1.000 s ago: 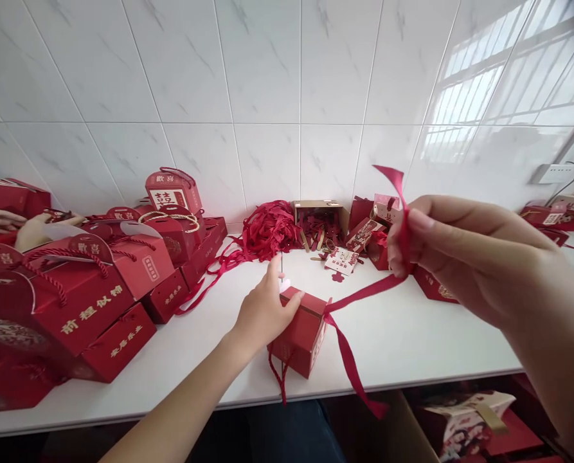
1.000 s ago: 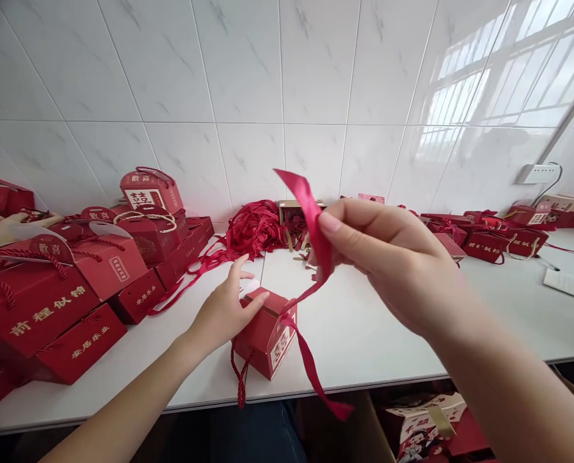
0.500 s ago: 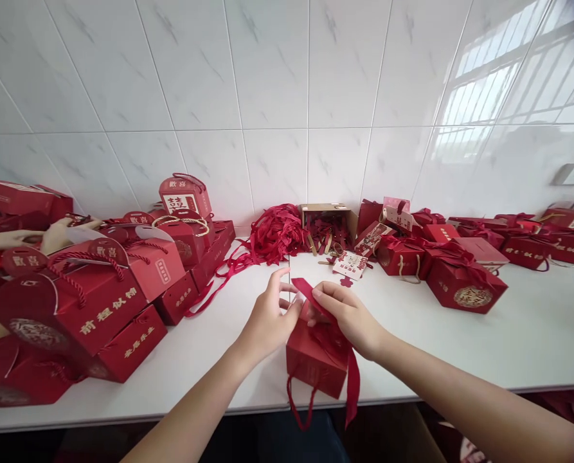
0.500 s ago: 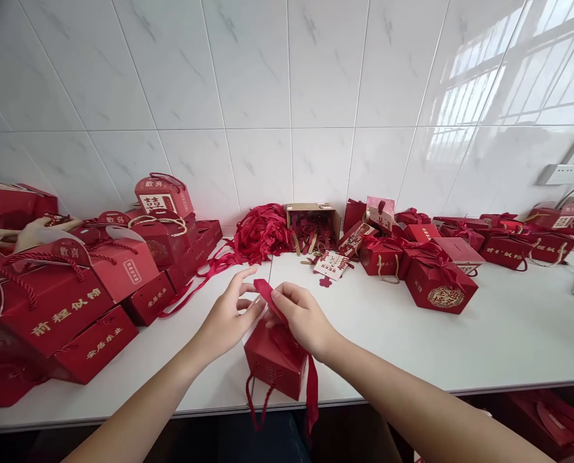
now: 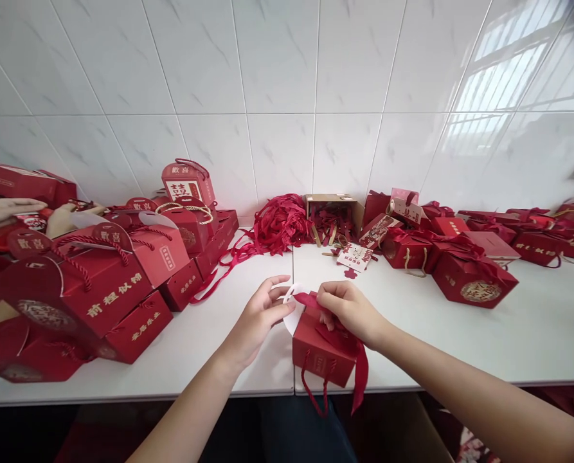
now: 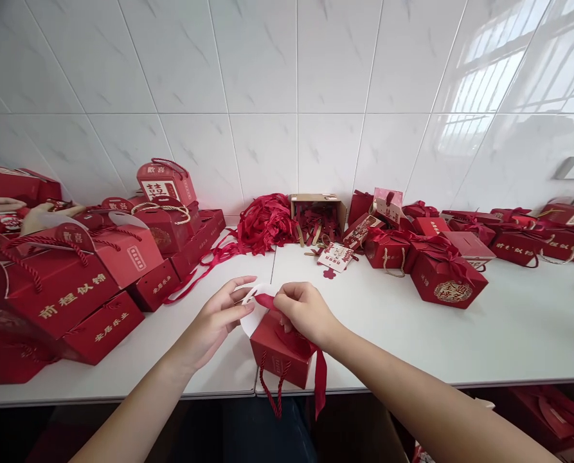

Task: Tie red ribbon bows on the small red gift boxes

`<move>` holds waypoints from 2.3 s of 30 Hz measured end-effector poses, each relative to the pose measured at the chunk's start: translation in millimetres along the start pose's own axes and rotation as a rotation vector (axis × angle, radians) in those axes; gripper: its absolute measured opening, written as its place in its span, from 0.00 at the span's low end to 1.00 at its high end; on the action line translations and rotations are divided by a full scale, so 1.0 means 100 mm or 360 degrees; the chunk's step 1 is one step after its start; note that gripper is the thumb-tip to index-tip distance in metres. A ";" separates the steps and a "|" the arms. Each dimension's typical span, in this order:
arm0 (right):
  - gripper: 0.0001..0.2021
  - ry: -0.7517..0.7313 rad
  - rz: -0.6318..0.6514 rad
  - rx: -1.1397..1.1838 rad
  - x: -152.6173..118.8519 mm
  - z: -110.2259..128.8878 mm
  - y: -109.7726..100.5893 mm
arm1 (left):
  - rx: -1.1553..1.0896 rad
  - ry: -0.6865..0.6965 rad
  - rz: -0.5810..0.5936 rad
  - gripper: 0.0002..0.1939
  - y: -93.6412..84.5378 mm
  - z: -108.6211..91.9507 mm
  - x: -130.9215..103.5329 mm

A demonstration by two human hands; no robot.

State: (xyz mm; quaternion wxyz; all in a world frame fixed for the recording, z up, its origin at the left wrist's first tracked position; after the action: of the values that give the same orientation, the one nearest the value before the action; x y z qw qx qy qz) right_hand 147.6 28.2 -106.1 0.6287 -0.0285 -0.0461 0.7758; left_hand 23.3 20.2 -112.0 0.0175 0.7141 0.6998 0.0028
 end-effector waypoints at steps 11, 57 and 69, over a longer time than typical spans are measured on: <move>0.15 0.0004 -0.0039 -0.0253 0.04 -0.04 0.02 | -0.0121 0.0104 -0.0040 0.18 0.02 -0.02 0.02; 0.08 0.0612 0.0254 0.0092 0.21 -0.23 0.21 | 0.0679 0.0411 -0.0036 0.12 -0.10 -0.31 0.09; 0.12 0.0266 -0.0035 0.0263 0.19 0.06 -0.09 | 0.0922 0.0273 -0.0091 0.13 -0.30 -0.01 0.18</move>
State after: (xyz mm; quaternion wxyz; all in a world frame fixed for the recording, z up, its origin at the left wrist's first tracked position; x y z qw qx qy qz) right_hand 152.3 48.1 -98.6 0.6389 -0.0407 0.0702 0.7650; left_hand -6.7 38.5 -112.2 -0.2459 0.6665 0.6903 -0.1371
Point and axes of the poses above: each hand's wrist, its own x-axis towards the middle knuckle, its own y-axis out of the palm, z = x × y, the point moved 10 cm from there along x, towards the middle knuckle, and after that the axes turned 10 degrees about -z, right-handed, at the moved point
